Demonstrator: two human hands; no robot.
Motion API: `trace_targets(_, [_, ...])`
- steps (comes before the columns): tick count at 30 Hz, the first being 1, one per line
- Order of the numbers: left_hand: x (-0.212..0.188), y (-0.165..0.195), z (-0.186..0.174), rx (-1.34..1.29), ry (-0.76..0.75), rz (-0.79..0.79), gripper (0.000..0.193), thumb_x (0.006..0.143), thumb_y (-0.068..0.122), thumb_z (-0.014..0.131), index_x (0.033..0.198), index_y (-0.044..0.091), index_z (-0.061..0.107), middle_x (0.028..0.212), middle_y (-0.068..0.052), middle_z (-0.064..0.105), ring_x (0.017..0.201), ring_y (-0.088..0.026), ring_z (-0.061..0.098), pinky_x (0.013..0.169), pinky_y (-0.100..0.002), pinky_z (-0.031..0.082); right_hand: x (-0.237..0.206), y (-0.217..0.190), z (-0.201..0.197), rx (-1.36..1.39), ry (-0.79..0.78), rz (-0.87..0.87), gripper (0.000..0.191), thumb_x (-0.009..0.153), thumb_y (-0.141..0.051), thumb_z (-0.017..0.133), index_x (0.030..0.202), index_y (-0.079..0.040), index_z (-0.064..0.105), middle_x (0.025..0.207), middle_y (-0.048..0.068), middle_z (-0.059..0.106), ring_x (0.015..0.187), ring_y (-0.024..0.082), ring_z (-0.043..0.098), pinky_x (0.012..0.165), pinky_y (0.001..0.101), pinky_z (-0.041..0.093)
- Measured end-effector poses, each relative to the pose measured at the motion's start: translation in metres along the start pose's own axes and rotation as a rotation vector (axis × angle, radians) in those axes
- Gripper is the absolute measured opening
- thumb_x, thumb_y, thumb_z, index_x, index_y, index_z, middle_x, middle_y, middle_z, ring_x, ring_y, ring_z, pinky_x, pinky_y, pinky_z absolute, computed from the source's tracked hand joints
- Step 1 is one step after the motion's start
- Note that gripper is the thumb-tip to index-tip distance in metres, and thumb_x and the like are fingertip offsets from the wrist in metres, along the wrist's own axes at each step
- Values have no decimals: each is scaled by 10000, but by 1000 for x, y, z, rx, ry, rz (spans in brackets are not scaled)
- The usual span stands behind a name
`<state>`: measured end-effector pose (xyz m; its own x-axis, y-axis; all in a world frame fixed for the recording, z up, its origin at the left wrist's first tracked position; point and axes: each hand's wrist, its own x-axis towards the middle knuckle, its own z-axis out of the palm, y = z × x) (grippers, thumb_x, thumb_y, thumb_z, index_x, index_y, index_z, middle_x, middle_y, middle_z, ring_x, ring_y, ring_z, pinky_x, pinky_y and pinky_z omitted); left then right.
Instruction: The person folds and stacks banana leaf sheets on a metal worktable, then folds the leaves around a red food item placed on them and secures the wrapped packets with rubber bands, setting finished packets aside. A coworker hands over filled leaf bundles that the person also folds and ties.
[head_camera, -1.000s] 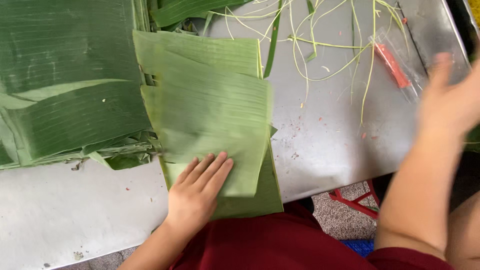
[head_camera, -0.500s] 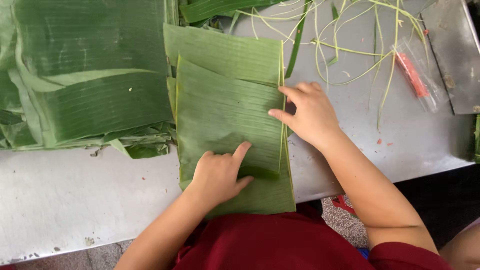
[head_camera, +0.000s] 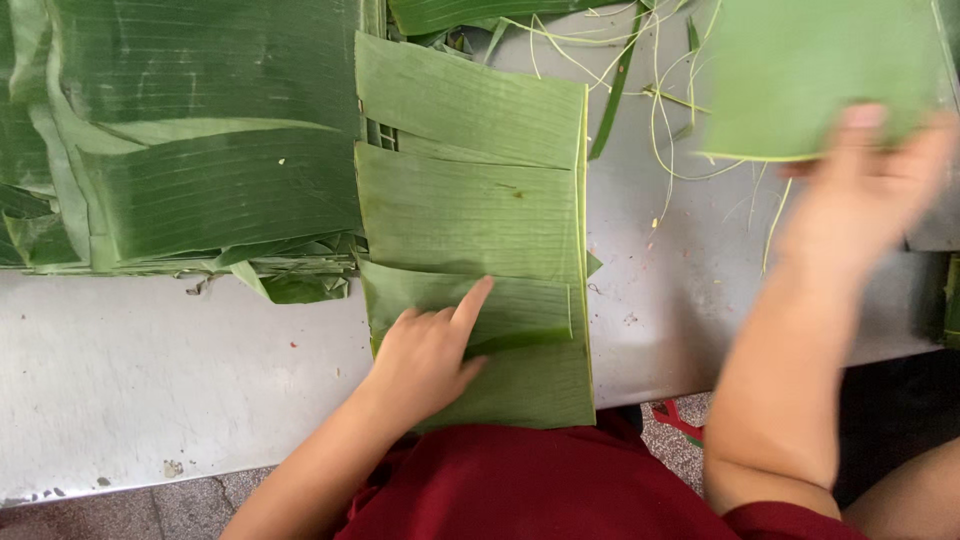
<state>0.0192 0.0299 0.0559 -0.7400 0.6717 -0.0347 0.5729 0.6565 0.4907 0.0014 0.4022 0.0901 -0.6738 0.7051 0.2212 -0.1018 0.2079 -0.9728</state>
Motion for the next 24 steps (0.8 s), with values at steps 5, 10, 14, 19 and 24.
trace_targets(5, [-43, -14, -57, -27, -60, -823, 952, 874, 417, 775, 1629, 132, 270, 779, -136, 741, 596, -289, 695, 546, -407, 556, 7, 34, -57, -7, -566, 21, 264, 1086, -25, 627, 1334, 3, 539, 1236, 47, 635, 1047, 136, 637, 923, 278, 550])
trace_targets(10, [-73, -10, -91, -86, 611, -480, 781, 1042, 137, 605, 1644, -84, 160, 925, -169, 708, 613, -237, 676, 476, -320, 492, -38, 45, -33, -271, -1185, 203, 263, 890, -87, 769, 1129, -16, 687, 977, 69, 724, 905, 177, 668, 786, 337, 557])
trace_targets(14, [-33, 1, -59, -408, 512, -382, 788, 957, 69, 648, 1649, 48, 272, 1078, -360, 549, 965, -429, 513, 816, -481, 407, -53, 30, 8, -693, -1057, 73, 336, 894, -227, 735, 1203, -107, 682, 989, 72, 747, 845, 235, 705, 758, 358, 554])
trace_targets(19, [33, 7, 15, -52, -59, 203, 770, 766, 383, 800, 1414, 95, 502, 1502, -139, 480, 1407, -368, 384, 1130, -582, 223, -21, 35, -13, -902, -666, -242, 396, 904, -284, 778, 1249, -100, 715, 1115, 137, 718, 1016, 336, 671, 855, 445, 530])
trace_targets(24, [31, -14, 23, 51, -39, 251, 657, 787, 228, 752, 1409, 98, 586, 1482, -81, 575, 1379, -286, 528, 1149, -423, 418, 31, 74, -92, -1431, -208, -476, 251, 959, -211, 775, 1179, -92, 756, 1162, 139, 718, 1091, 382, 629, 920, 477, 512])
